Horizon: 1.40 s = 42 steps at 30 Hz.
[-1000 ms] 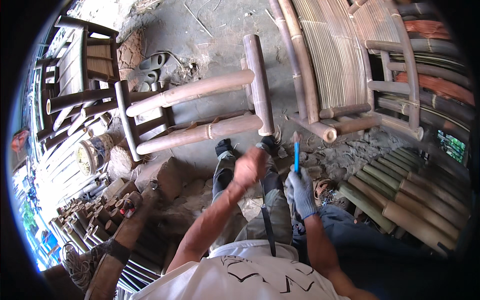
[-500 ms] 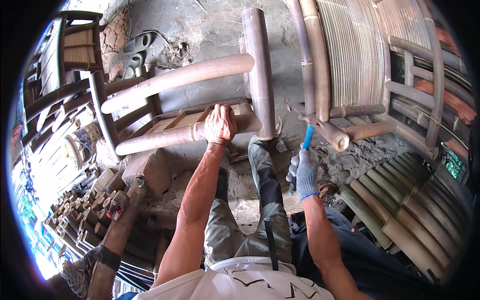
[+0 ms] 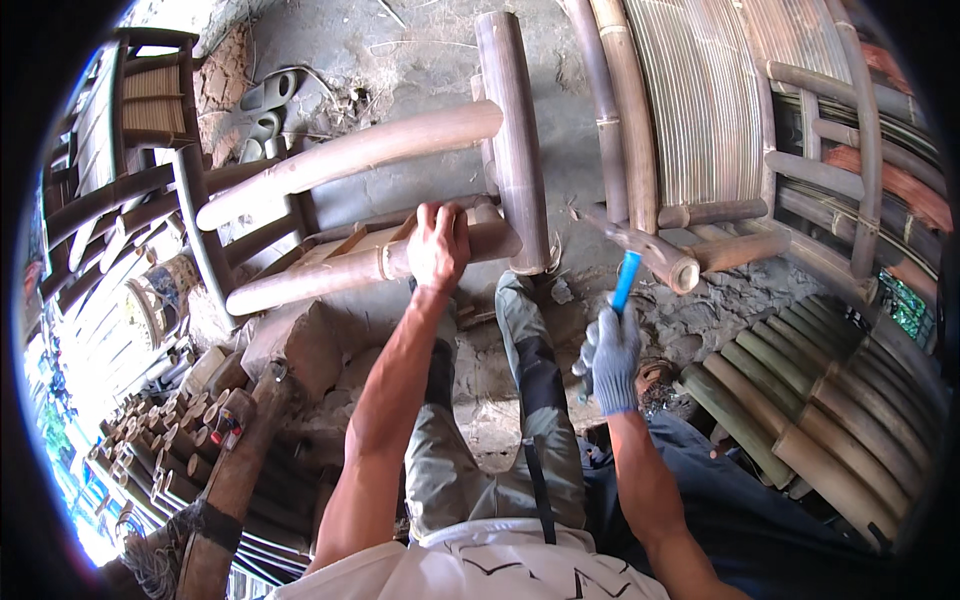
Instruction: The person is assembling a bamboo chair by hammering nails into the joints to secure the frame. They use a hammer to drive nails into the bamboo poles, occasionally picking up additional nails from a container on the ground.
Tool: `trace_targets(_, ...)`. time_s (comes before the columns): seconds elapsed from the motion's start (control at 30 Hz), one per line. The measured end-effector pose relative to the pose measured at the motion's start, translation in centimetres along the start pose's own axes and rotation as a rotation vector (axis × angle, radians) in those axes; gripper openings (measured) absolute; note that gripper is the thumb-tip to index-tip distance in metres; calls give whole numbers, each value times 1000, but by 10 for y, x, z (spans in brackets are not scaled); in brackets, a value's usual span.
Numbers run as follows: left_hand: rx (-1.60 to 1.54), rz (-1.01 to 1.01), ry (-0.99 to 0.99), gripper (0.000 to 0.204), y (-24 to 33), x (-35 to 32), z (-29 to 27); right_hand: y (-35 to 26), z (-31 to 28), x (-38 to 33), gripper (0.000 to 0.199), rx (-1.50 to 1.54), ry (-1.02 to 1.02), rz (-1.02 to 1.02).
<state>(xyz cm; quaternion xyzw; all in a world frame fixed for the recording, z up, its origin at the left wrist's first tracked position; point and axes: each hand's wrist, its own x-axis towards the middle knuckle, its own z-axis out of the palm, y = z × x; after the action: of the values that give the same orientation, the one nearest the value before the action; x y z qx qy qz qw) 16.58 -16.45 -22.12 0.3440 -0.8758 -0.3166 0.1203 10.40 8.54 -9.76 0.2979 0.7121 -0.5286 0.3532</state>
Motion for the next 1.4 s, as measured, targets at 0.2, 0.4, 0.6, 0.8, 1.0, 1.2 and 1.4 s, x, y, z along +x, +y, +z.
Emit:
trace_targets(0.2, -452, -379, -28, 13, 61, -68, 23, 9, -18, -6, 21, -78, -90, -164)
trace_targets(0.4, -436, -385, 15, 17, 65, -78, 44, 27, -18, 6, 21, 19, -277, 34)
trace_targets(0.6, -489, -459, 44, 17, 73, -75, 47, 26, -14, 13, 25, -749, -199, -661)
trace_targets(0.8, -538, -481, 31, 18, 70, -75, 46, 42, -20, 14, 17, -877, -167, -859)
trace_targets(1.0, -446, -490, -12, 17, 71, -71, 43, 25, -3, 37, 33, -1173, -133, -626)
trace_targets(1.2, -358, -500, -85, 14, 88, -68, 26, 44, -29, 23, 16, -627, -73, -569)
trace_targets(1.4, -432, -439, 6, 16, 73, -76, 38, 95, -59, 52, 21, -1164, -8, -939)
